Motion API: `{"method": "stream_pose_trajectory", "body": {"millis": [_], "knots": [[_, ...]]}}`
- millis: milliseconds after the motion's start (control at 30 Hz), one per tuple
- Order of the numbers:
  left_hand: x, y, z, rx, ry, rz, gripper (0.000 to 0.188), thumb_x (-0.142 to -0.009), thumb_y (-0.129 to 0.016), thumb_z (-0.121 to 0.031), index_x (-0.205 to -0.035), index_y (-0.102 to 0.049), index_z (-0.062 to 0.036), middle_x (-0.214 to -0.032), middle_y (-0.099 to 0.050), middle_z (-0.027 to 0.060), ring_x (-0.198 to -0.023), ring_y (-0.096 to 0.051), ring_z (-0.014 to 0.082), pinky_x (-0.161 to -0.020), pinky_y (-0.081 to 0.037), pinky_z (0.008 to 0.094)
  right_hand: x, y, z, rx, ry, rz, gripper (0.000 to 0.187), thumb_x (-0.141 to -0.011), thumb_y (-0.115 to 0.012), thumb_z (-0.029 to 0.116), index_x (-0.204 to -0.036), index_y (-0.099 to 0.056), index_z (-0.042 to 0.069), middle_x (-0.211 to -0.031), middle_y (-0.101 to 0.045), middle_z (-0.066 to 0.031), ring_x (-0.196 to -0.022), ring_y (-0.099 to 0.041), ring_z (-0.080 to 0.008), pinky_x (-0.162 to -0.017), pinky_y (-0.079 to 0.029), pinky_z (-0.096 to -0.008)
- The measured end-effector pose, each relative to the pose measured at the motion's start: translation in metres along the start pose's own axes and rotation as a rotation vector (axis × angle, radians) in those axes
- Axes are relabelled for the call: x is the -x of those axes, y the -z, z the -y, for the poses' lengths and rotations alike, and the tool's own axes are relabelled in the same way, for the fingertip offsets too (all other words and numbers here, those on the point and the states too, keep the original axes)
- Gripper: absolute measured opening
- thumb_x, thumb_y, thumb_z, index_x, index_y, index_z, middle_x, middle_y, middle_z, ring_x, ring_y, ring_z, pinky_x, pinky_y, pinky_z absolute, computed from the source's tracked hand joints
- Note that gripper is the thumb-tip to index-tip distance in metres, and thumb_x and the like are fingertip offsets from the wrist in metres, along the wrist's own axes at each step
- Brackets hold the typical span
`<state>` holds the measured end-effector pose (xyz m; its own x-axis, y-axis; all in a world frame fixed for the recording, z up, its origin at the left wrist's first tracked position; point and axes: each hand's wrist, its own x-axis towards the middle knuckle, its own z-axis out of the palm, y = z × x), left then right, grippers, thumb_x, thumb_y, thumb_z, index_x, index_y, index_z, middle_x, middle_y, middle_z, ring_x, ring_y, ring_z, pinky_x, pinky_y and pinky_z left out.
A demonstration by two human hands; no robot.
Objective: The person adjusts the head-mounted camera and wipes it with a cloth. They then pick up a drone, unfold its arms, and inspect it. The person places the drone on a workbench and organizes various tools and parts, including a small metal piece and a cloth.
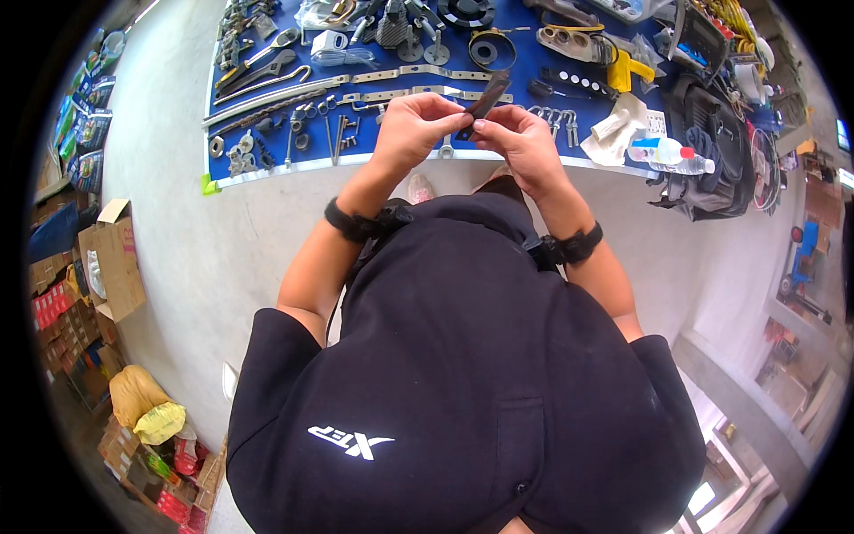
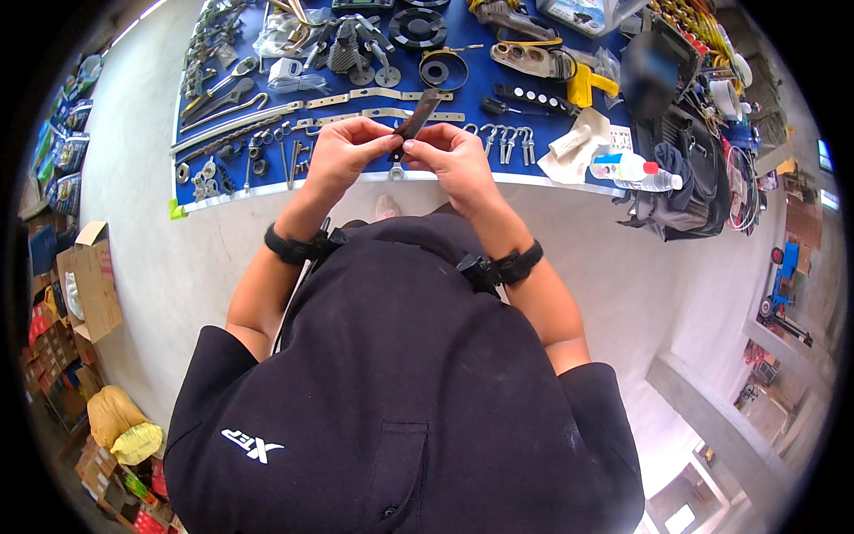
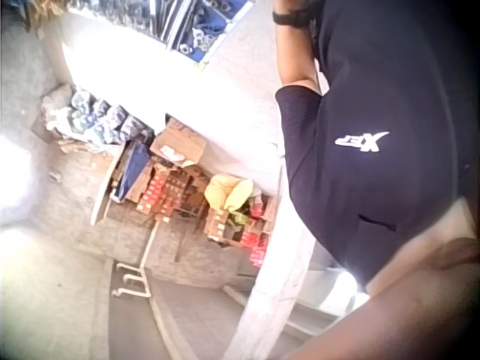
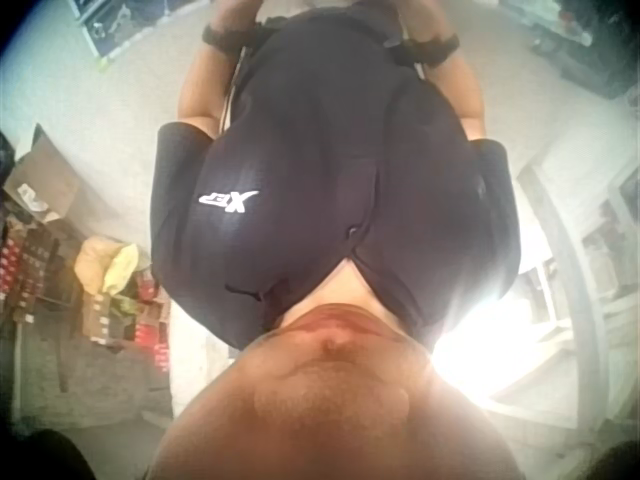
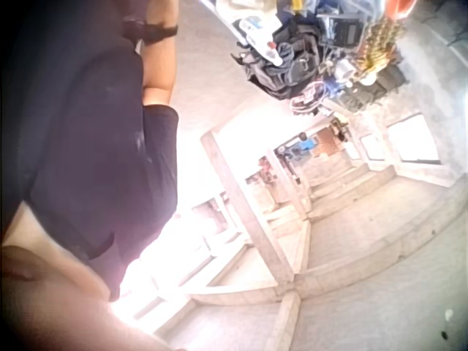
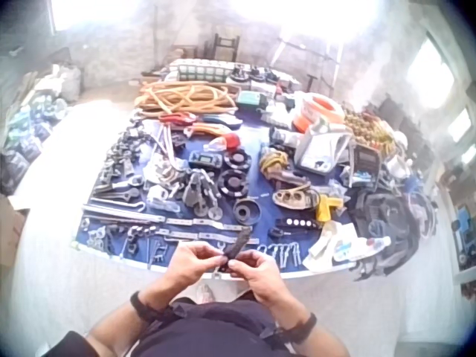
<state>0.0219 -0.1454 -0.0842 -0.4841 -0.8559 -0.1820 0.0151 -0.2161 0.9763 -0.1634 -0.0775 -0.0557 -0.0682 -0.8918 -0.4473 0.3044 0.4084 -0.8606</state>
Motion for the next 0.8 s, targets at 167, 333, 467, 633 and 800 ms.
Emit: {"method": "stream_pose_trajectory", "body": {"millis": [167,333,467,633,800], "knots": [[0.008,-0.003,-0.018,-0.097,-0.044,-0.035,0.018,-0.085,-0.077,-0.011,-0.098,-0.077,0.0013,-0.086,-0.076,0.0081,-0.075,-0.069,0.0103,-0.07,-0.054,0.0238,-0.005,0.001,0.003,-0.011,0.004,0.056,0.023,-0.089,-0.073,0.008,-0.108,-0.067,-0.004,-0.1,-0.072,-0.0116,-0.089,-0.07,-0.0168,-0.085,-0.058,-0.0298],[0.02,-0.002,-0.04,-0.312,-0.111,-0.027,0.017,-0.086,-0.077,-0.01,-0.1,-0.077,0.0001,-0.085,-0.075,0.0068,-0.077,-0.068,0.0094,-0.07,-0.053,0.0224,-0.006,0.003,0.008,-0.055,0.0,0.118,0.023,-0.089,-0.074,0.008,-0.107,-0.067,-0.003,-0.1,-0.072,-0.0114,-0.091,-0.071,-0.0185,-0.085,-0.058,-0.0309],[0.025,-0.004,-0.048,-0.416,-0.249,-0.161,0.014,-0.086,-0.076,-0.007,-0.097,-0.076,0.0005,-0.084,-0.075,0.008,-0.075,-0.069,0.0111,-0.07,-0.054,0.0229,-0.004,-0.002,0.012,-0.026,-0.039,0.102,0.02,-0.088,-0.073,0.006,-0.106,-0.066,-0.002,-0.099,-0.071,-0.0111,-0.091,-0.072,-0.0195,-0.083,-0.059,-0.03],[0.026,-0.001,-0.052,-0.56,-0.316,-0.136,0.011,-0.082,-0.077,-0.006,-0.092,-0.075,-0.0006,-0.087,-0.074,0.0079,-0.075,-0.069,0.014,-0.069,-0.054,0.0244,-0.003,-0.001,0.006,-0.092,-0.026,0.115,0.02,-0.088,-0.073,0.005,-0.105,-0.066,-0.002,-0.1,-0.071,-0.011,-0.091,-0.072,-0.0191,-0.083,-0.059,-0.0295],[0.027,-0.002,-0.046,-0.517,-0.353,-0.072,0.012,-0.078,-0.078,-0.01,-0.088,-0.075,-0.0023,-0.084,-0.071,0.0085,-0.069,-0.064,0.0176,-0.064,-0.051,0.0288,0.001,-0.003,0.008,-0.108,-0.027,0.13,0.02,-0.088,-0.074,0.005,-0.105,-0.067,-0.002,-0.102,-0.072,-0.0109,-0.092,-0.071,-0.0184,-0.084,-0.059,-0.0293]]}}
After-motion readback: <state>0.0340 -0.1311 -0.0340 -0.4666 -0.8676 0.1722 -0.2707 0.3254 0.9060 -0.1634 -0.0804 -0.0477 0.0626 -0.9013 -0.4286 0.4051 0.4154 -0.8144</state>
